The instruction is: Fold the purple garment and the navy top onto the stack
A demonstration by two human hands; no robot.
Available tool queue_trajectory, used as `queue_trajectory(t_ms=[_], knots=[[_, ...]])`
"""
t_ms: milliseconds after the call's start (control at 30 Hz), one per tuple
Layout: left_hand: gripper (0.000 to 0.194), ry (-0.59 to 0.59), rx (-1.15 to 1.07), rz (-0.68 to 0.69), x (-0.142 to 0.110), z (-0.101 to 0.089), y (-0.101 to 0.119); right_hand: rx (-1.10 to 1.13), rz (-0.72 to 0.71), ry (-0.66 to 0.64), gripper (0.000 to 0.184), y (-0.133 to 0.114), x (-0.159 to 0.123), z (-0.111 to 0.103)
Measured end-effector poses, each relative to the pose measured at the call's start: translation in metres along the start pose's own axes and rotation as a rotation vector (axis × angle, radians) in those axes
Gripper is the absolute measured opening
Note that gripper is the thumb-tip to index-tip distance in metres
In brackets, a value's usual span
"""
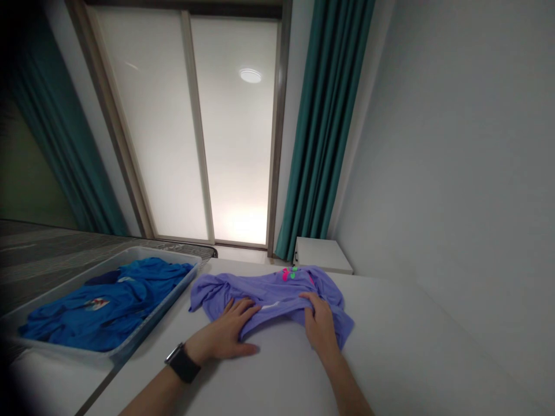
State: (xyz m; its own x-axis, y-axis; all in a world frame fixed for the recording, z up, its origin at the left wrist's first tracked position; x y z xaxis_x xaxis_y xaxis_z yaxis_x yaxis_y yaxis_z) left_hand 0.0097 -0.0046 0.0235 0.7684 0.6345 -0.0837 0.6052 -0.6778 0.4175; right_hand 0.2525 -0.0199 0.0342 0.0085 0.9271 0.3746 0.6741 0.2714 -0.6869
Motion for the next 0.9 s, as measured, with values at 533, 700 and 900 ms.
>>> queue_trajectory(t_ms=[533, 700, 900], knots=[[0.02, 0.518, -0.491, -0.094, -0.02, -0.061, -0.034, 0.143, 0.043, -0.197, 0.026, -0.019, 0.002, -0.019], [0.027, 0.364, -0.649, -0.035, -0.008, -0.045, -0.02, 0.15, -0.046, -0.655, 0.033, -0.057, -0.028, 0.023], [0.022, 0.355, -0.799, 0.005, -0.003, -0.035, -0.006, 0.198, -0.068, -0.673, 0.028, -0.094, -0.024, 0.046]])
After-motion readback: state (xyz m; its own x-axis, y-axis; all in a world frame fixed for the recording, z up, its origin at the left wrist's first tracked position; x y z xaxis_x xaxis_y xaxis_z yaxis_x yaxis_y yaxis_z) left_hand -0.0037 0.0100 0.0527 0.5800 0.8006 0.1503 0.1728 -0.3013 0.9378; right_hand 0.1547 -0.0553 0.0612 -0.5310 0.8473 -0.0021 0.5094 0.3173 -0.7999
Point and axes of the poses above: each hand's wrist, its own x-axis towards the middle knuckle, its own z-axis out of the palm, y = z × x, the point moved 7 cm from there along x, towards the middle knuckle, and after that the axes turned 13 degrees about -y, right-handed, at the moved point
